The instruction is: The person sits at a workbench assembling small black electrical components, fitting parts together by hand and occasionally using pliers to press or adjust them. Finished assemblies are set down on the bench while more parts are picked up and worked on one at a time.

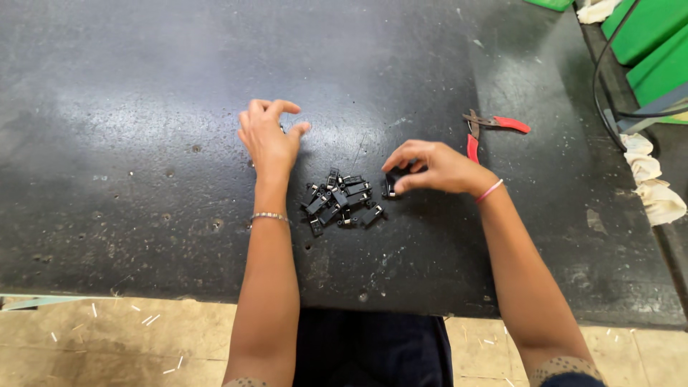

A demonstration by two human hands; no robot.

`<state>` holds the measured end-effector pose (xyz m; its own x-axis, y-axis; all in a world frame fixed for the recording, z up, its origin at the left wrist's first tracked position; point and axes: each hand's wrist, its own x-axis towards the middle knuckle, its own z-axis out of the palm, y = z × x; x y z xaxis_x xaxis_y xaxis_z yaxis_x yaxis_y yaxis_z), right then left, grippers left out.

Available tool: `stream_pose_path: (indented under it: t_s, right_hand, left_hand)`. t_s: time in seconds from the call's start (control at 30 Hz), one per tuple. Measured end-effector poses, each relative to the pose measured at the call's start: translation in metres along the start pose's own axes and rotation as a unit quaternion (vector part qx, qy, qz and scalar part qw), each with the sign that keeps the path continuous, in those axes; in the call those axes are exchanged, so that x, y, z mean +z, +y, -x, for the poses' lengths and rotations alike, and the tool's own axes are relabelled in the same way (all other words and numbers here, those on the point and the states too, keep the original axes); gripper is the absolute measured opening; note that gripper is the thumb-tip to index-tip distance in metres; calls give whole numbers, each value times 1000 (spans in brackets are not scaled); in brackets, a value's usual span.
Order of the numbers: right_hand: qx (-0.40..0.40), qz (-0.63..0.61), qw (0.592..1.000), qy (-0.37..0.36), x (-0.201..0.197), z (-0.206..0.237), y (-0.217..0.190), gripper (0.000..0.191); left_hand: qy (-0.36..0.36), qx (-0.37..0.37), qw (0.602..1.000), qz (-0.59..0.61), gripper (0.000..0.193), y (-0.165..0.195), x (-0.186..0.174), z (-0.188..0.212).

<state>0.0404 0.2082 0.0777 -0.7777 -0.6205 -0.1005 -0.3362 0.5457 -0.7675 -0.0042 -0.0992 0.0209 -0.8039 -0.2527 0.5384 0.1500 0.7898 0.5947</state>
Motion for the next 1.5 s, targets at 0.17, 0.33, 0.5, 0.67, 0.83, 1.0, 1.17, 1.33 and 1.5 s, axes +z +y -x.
stream_pose_path:
  t_s: [0.17,0.33,0.5,0.67,0.83,1.0,1.17,1.33,1.5]
  right_hand:
    - [-49,58,996,-41,4,-2,-16,48]
    - [-32,95,995,-21,11,-12,-26,36]
    - [86,99,990,42,15,-12,-19,36]
    - [79,41,985,148,16,-17,3,22]
    - [83,-183,959,199,16,-22,20,19]
    - [72,-453,876,151,20,-25,26,19]
    - [74,-543,830,107,23,-27,26,20]
    - [65,-563,819,91,24,-25,23,22]
    - [122,-412,886,173,34,-31,20,18]
  left_hand:
    - [-356,-93,929,43,37,10,-14,-3]
    - [-454,-123,877,99,41,14,-23,1]
    - [-467,-121,864,146,32,29,-9,14]
    - [-334,-10,922,197,20,44,7,23]
    - [-285,39,901,325,39,61,10,25]
    - [-297,18,872,389,37,73,10,26]
    - [-301,20,838,455,28,74,12,27]
    - [-308,22,816,488,20,71,20,29]
    - [-279,-46,804,523,14,65,35,31]
